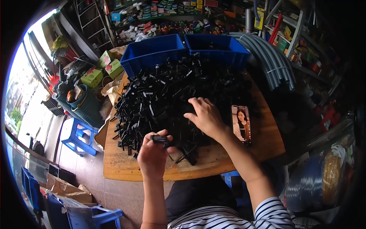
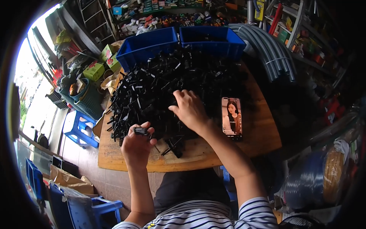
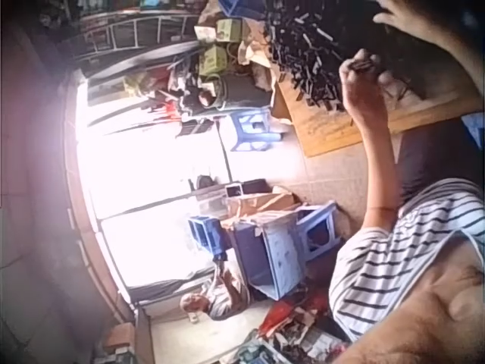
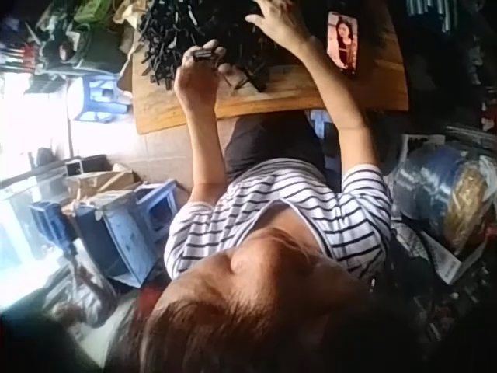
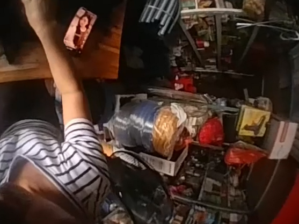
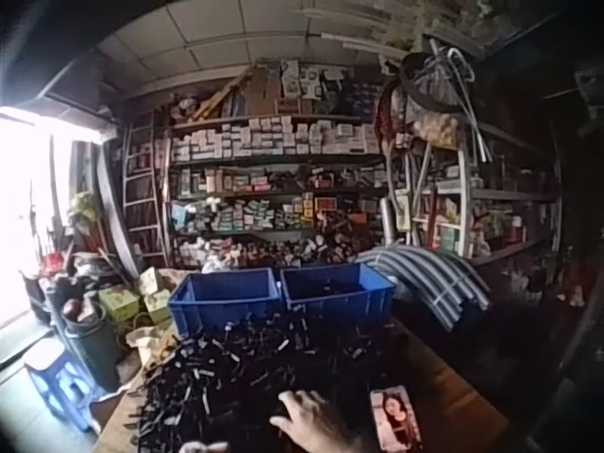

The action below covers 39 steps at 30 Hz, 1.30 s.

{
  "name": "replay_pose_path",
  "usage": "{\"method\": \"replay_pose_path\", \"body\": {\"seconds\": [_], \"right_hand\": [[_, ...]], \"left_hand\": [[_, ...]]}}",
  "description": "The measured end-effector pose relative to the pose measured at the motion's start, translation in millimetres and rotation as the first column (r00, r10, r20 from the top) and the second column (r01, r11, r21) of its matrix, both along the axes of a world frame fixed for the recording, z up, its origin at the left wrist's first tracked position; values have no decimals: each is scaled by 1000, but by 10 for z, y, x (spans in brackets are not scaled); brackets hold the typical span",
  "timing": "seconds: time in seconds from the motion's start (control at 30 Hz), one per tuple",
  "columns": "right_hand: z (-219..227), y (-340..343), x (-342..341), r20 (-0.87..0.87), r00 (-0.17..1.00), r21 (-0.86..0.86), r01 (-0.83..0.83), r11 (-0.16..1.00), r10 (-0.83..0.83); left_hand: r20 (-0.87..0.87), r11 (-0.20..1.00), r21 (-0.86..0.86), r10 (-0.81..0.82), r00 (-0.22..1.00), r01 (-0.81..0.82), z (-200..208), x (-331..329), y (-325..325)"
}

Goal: Sorting and inspecting small black plastic components on a wooden workbench and placing them into bins.

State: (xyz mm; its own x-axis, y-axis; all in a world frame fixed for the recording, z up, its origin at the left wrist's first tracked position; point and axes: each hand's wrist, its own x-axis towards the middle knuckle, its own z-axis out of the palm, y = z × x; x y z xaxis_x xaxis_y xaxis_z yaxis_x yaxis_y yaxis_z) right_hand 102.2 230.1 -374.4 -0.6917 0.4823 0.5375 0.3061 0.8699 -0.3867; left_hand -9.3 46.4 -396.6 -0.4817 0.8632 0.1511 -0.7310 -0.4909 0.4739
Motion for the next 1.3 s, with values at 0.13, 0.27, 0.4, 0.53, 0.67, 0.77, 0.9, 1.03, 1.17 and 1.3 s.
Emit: {"method": "replay_pose_path", "body": {"seconds": [0.13,0.27,0.4,0.53,0.67,0.77,0.9,1.03,1.17,1.3], "right_hand": [[-179,123,-43,-203,979,93,23,995,-3],[59,-389,245,-373,927,312,87,946,38],[-37,-631,504,-251,928,502,-117,857,274],[1,-698,513,-328,912,241,-172,955,247],[14,-652,531,-439,875,-319,-366,874,206],[3,-743,486,-586,810,-556,-414,720,13],[-29,-682,521,-546,785,-292,-507,811,294],[-70,-708,475,-464,831,-346,-487,802,305],[-113,-742,459,-562,790,-685,-611,398,245],[-310,-756,421,-628,757,-765,-643,37,184]], "left_hand": [[181,974,35,-224,958,222,35,-19,69],[-67,953,-300,-68,995,45,96,196,117],[-182,934,-350,7,983,-71,92,327,114],[-290,909,-377,69,954,-181,73,381,102],[-617,862,-383,28,787,-331,54,450,13],[-692,858,-340,49,720,-385,65,439,-1],[-654,866,-326,82,752,-378,36,485,-13],[-869,823,-75,224,442,-563,-29,493,-32],[-954,771,70,236,183,-633,116,545,-108],[-945,778,106,273,181,-619,76,537,-135]]}}
